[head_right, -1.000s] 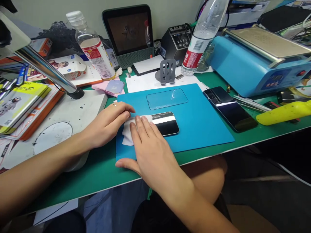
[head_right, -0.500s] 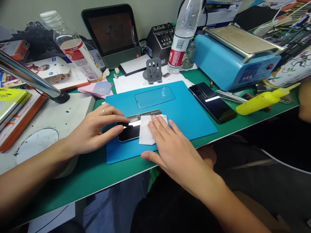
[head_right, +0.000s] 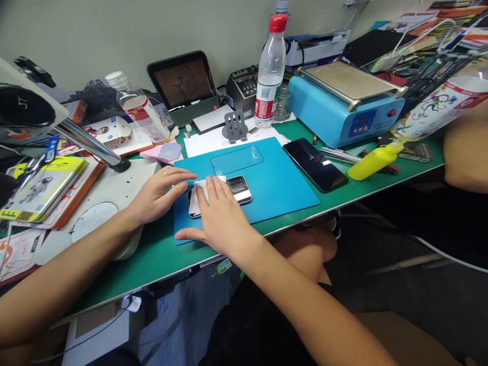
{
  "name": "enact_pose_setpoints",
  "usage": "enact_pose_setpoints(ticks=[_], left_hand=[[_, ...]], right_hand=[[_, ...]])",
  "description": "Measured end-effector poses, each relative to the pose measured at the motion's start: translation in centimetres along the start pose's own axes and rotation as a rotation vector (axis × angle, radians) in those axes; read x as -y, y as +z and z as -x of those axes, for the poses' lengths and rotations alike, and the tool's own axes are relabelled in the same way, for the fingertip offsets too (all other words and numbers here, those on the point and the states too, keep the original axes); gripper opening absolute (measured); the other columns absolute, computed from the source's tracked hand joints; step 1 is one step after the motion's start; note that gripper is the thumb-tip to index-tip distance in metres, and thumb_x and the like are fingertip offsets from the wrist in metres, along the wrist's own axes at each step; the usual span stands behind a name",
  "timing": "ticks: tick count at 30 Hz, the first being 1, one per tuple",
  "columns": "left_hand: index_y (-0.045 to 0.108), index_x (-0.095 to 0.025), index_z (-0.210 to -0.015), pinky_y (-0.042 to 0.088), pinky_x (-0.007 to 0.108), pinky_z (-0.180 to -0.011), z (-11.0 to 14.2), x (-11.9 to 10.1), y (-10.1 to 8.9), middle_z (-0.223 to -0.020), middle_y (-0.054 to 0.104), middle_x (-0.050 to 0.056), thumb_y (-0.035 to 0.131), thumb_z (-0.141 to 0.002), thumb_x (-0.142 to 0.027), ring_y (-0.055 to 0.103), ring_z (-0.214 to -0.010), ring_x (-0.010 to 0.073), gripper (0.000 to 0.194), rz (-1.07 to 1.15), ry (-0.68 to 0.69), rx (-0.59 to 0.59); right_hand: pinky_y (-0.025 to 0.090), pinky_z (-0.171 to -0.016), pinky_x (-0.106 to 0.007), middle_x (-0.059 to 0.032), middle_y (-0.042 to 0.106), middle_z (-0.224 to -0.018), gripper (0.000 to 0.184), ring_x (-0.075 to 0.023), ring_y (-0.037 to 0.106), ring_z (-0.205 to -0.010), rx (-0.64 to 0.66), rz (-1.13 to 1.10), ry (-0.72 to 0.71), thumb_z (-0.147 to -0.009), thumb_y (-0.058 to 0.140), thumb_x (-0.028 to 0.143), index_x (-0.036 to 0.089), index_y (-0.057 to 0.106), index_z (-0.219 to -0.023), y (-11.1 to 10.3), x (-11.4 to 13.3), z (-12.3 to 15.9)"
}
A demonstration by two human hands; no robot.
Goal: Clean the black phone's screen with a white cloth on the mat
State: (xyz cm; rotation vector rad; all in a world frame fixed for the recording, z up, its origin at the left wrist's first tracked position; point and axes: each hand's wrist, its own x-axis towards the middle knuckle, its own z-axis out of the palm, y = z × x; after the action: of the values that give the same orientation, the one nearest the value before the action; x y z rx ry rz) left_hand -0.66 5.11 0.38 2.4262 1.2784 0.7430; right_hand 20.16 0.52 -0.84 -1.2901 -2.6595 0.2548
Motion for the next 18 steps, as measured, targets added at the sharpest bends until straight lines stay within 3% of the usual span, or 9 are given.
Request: enact_pose_setpoints(ticks=[7,13,18], left_hand=[[0.075,-0.016,-0.115,0.053,0.044,-0.104,-0.7,-0.6,0.2,-0.12,0.077,0.012,0.04,-0.106,-0.039,0.069,-0.112,0.0244,0.043,-0.115,0.018,-0.043],[0.075,-0.015,-0.112,0.054,0.046,-0.098,-2.1,-2.7,0.3,-0.12,0.075,0.014,0.027,-0.108,-0.038,0.07,-0.112,0.0268,0.054,-0.295,0.097,0.068],[0.071,-0.012,-0.118,0.051,0.043,-0.099,-2.9,-3.8,0.9,-0.121,0.074,0.015,0.024,-0.108,-0.036,0.068,-0.109,0.0254,0.054,-0.294,0.051,-0.084]], right_hand=[[0.023,-0.128,-0.054,-0.0318,0.037,-0.162,0.109,-0.0403,0.031,-0.155,-0.059,-0.022,-0.224,-0.09,0.033,0.084,-0.006,0.044,-0.151,0.0,-1.2,1.1],[0.021,-0.128,-0.057,-0.0314,0.035,-0.163,0.112,-0.0411,0.03,-0.155,-0.051,-0.019,-0.335,-0.087,0.032,0.086,-0.002,0.04,-0.155,0.0,-3.0,0.3],[0.017,-0.125,-0.068,-0.0318,0.035,-0.163,0.099,-0.0419,0.028,-0.156,-0.137,-0.061,-0.305,-0.095,0.034,0.077,0.001,0.035,-0.158,0.6,-3.2,0.5]])
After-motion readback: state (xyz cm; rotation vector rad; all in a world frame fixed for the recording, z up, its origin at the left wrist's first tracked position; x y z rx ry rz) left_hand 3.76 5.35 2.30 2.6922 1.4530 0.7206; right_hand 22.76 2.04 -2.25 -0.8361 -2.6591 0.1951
